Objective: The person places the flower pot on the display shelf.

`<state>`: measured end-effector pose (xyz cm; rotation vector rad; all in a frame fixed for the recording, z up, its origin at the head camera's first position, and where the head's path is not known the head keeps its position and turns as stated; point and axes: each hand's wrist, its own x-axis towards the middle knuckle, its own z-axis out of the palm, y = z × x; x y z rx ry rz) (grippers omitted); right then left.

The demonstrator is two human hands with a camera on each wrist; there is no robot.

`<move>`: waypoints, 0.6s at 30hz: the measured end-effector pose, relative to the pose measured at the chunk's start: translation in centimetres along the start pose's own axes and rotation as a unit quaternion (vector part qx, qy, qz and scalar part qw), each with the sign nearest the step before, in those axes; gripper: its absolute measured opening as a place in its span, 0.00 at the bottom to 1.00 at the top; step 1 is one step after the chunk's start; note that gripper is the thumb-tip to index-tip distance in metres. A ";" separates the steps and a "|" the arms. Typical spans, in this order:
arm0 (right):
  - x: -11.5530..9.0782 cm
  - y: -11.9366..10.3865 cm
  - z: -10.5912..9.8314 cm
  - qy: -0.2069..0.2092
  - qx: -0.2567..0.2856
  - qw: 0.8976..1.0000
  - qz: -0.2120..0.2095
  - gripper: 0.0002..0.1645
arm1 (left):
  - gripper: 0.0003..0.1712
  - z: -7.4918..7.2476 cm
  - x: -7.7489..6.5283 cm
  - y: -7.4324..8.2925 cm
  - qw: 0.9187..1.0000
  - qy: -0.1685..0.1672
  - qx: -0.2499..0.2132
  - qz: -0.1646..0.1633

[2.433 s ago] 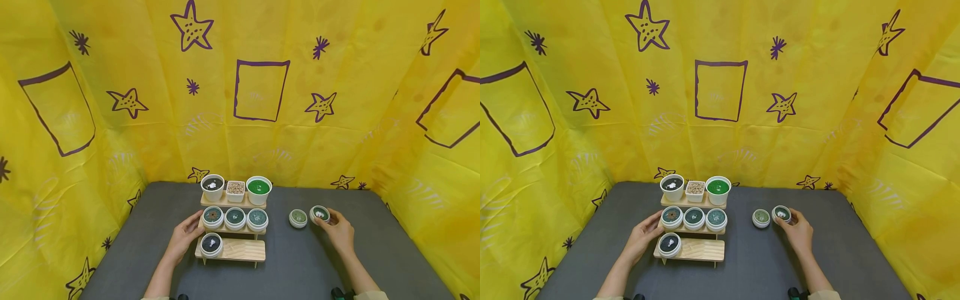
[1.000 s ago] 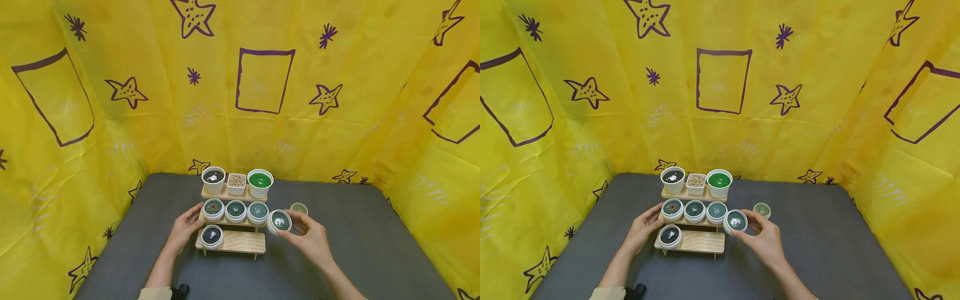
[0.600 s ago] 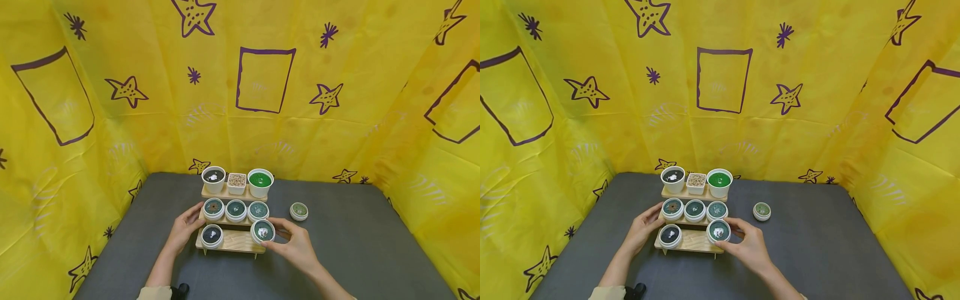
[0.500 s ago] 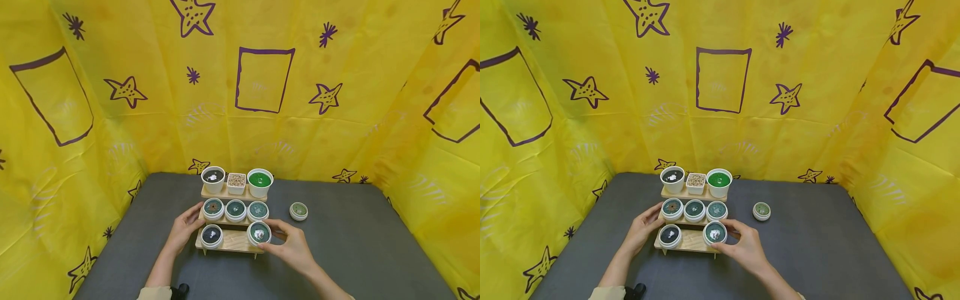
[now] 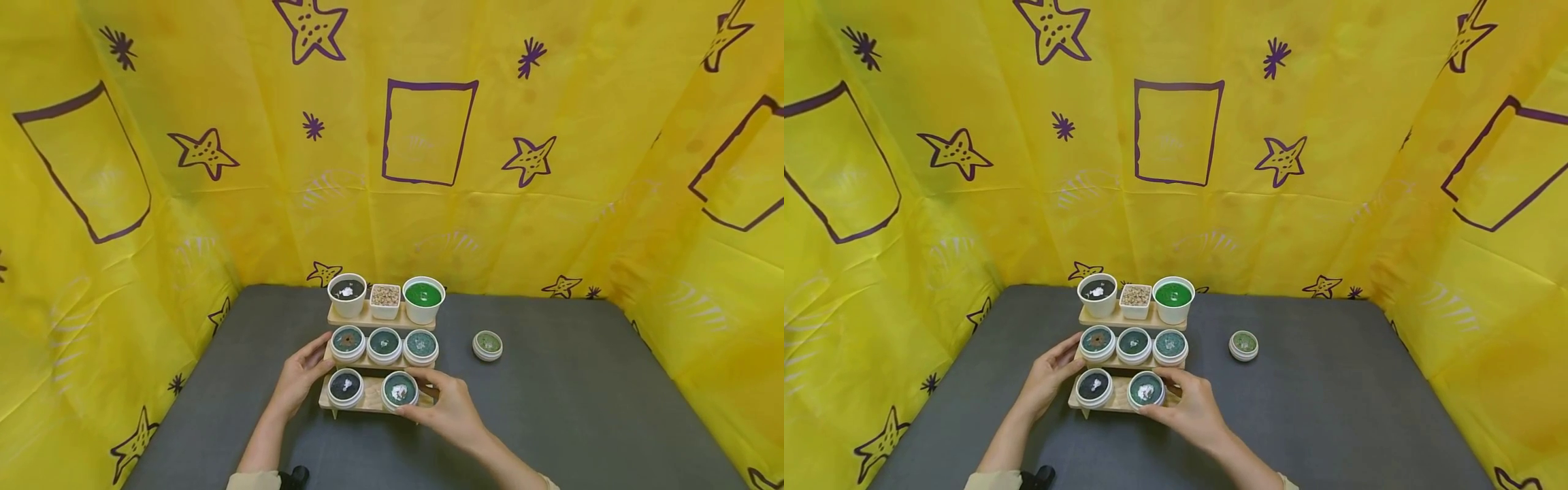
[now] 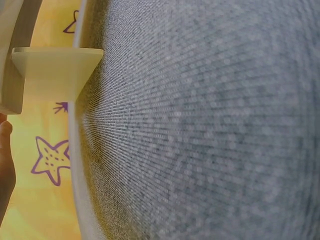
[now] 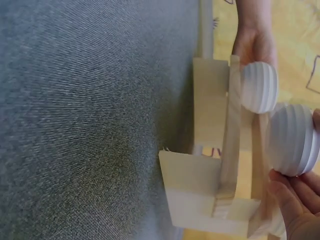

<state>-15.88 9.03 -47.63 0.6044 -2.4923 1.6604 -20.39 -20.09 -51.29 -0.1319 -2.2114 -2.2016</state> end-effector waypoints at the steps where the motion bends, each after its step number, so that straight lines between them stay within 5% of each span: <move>1: 0.1 0.0 0.1 0.003 -0.004 1.000 0.002 0.33 | 0.35 0.0 0.0 0.0 1.000 0.000 0.000 -0.001; 18: 1.0 1.2 2.8 -0.015 0.012 1.000 -0.002 0.31 | 0.35 0.0 0.0 0.1 1.000 -0.003 0.001 -0.003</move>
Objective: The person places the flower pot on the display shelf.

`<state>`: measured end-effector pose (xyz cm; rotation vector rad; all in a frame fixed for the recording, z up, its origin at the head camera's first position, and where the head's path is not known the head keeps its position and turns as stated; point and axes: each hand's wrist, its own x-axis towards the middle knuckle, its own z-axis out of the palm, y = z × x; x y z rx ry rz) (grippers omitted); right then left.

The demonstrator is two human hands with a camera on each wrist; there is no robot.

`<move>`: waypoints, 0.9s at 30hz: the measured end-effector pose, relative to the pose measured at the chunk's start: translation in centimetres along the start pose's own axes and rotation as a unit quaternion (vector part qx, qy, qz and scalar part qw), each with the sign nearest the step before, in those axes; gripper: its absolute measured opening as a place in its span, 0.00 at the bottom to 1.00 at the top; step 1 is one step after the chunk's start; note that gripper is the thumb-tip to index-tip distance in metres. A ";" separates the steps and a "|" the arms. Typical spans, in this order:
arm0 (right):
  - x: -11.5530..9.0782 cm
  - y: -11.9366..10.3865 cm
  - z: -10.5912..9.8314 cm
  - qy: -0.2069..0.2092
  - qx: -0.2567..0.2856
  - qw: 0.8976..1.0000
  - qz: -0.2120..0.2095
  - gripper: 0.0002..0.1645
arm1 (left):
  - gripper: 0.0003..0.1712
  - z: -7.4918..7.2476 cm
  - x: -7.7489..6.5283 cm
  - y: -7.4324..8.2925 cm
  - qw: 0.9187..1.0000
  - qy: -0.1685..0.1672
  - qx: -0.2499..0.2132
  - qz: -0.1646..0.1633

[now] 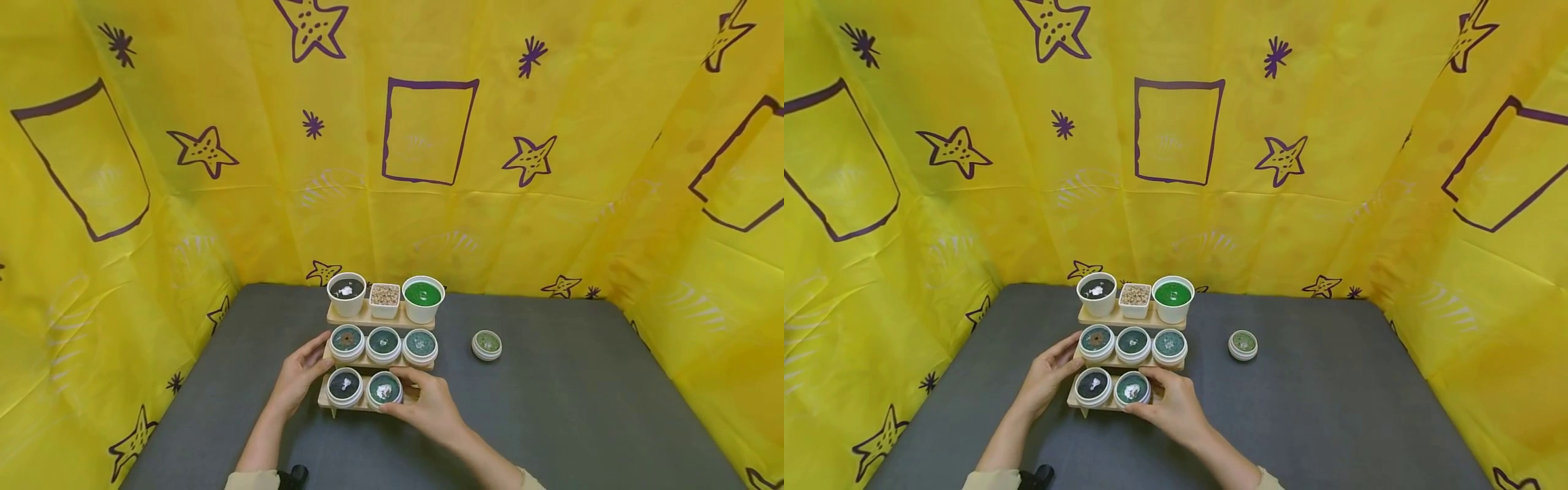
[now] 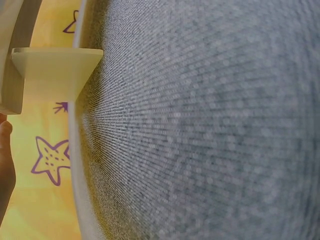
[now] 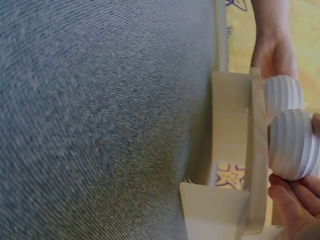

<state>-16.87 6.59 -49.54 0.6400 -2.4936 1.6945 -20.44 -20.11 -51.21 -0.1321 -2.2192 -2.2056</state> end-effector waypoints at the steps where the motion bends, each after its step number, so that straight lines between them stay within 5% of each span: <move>1: 0.0 0.1 0.1 -0.002 0.004 1.000 0.002 0.31 | 0.35 0.0 0.0 0.0 1.000 0.000 0.000 0.000; 27: -0.2 0.4 0.4 0.048 -0.080 0.995 -0.028 0.35 | 0.35 0.1 -0.1 -0.1 1.000 0.008 0.004 0.003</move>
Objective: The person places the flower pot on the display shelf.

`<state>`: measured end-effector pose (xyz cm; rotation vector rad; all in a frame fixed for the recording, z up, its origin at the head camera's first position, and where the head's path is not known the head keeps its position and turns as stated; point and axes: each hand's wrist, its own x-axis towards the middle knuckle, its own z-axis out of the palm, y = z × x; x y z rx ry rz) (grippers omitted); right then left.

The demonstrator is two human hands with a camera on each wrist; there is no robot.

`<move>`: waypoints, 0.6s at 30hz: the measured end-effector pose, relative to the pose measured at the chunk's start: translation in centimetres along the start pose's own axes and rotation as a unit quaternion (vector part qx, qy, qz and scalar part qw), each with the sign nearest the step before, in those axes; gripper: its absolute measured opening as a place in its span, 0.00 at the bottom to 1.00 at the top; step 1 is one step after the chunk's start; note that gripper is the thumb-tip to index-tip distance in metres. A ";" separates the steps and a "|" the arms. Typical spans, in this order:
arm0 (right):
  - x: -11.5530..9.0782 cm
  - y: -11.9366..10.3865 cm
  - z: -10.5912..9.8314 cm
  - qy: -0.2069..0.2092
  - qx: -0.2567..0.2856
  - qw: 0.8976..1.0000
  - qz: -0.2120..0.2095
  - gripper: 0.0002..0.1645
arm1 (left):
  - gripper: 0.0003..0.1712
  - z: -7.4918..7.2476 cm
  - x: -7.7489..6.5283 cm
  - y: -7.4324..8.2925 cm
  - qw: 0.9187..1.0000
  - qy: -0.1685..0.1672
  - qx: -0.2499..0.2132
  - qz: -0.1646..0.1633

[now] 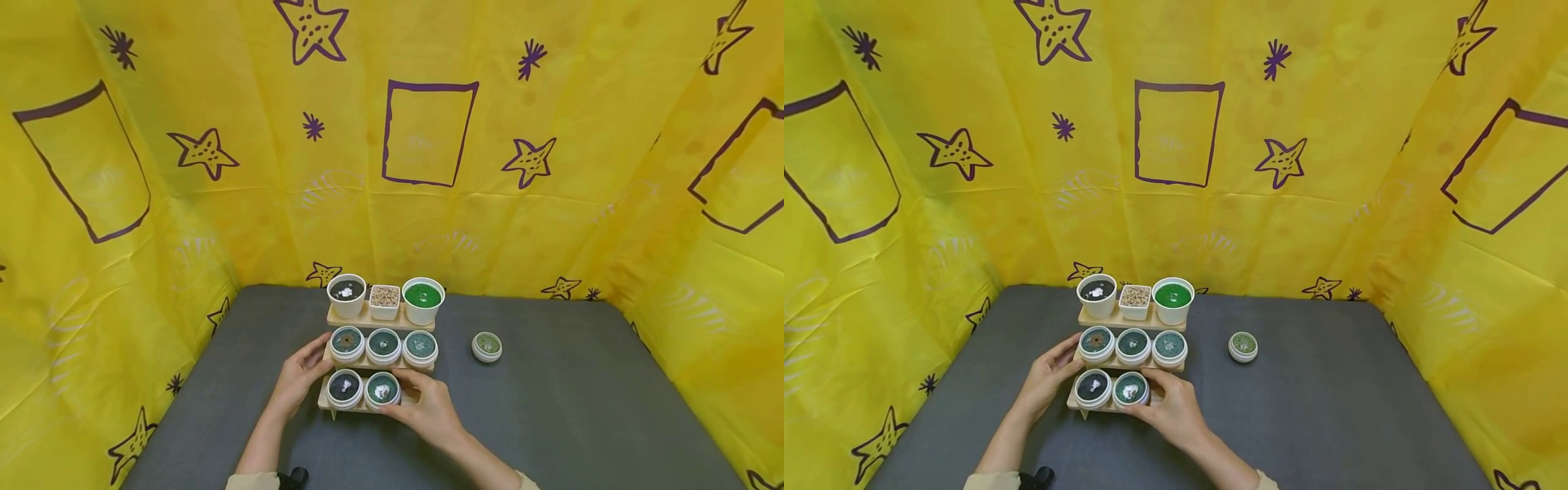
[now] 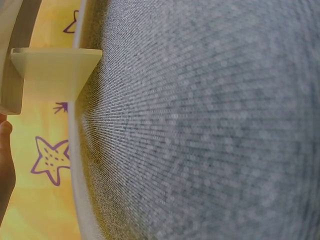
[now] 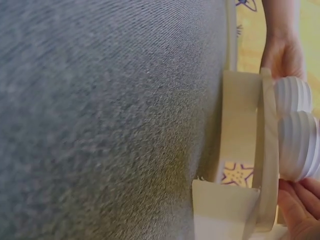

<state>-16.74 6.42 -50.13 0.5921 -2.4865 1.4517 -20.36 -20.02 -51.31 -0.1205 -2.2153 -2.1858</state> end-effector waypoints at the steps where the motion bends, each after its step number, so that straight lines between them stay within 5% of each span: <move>1: -0.1 0.0 -0.1 0.004 -0.001 1.000 -0.001 0.35 | 0.35 0.0 0.0 0.0 1.000 -0.001 0.000 0.001; 18: -1.3 2.2 -3.3 0.010 0.025 1.000 0.009 0.29 | 0.35 -0.1 0.0 0.0 1.000 -0.008 -0.002 0.001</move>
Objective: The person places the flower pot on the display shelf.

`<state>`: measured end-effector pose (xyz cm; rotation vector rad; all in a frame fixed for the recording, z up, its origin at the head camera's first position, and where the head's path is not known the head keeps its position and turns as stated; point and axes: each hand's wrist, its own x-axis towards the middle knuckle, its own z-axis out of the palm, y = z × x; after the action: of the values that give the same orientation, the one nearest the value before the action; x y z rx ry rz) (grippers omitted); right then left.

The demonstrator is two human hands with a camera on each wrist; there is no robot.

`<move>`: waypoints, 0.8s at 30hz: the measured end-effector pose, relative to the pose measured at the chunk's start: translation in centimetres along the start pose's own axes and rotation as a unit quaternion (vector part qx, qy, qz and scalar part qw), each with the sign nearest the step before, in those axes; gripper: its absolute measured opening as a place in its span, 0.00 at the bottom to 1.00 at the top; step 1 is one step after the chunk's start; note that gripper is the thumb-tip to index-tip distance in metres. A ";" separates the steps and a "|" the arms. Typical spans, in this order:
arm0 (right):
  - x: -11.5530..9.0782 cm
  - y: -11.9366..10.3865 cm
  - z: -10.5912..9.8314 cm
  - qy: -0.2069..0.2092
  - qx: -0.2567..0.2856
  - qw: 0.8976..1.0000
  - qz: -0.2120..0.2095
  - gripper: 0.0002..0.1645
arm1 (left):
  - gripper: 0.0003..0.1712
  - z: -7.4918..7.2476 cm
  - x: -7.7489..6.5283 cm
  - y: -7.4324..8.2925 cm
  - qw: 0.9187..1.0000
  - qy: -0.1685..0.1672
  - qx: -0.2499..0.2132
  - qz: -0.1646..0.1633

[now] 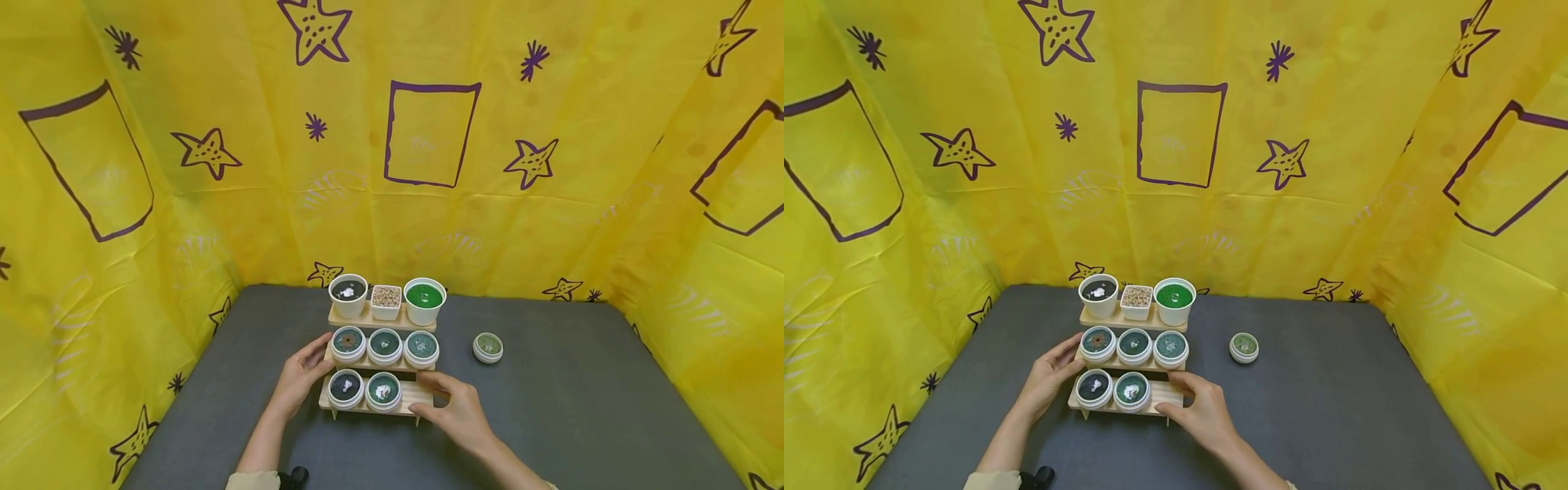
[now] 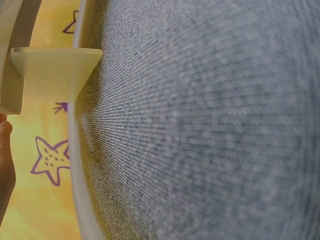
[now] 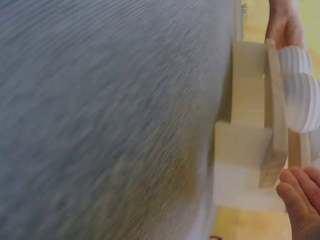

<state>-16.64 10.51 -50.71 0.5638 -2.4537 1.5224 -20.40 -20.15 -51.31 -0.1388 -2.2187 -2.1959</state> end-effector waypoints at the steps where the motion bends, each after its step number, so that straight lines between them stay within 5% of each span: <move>1: -0.1 0.2 -0.2 0.000 -0.001 1.000 0.001 0.28 | 0.35 0.0 0.0 0.0 1.000 0.000 -0.001 -0.001; 12: 0.0 2.4 -3.7 0.065 -0.065 0.995 0.042 0.27 | 0.35 0.0 0.0 0.0 1.000 -0.001 -0.003 -0.002; 19: 1.3 5.0 -6.8 0.152 -0.156 0.975 0.049 0.32 | 0.35 0.1 0.0 0.0 1.000 0.004 -0.003 -0.003; 24: 2.1 6.8 -8.2 0.170 -0.192 0.964 0.069 0.40 | 0.35 0.1 0.0 0.0 1.000 0.006 0.000 -0.004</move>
<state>-21.65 20.01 -51.80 0.0534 -2.4521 1.0318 -20.40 -20.08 -51.29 -0.1176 -2.2158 -2.1957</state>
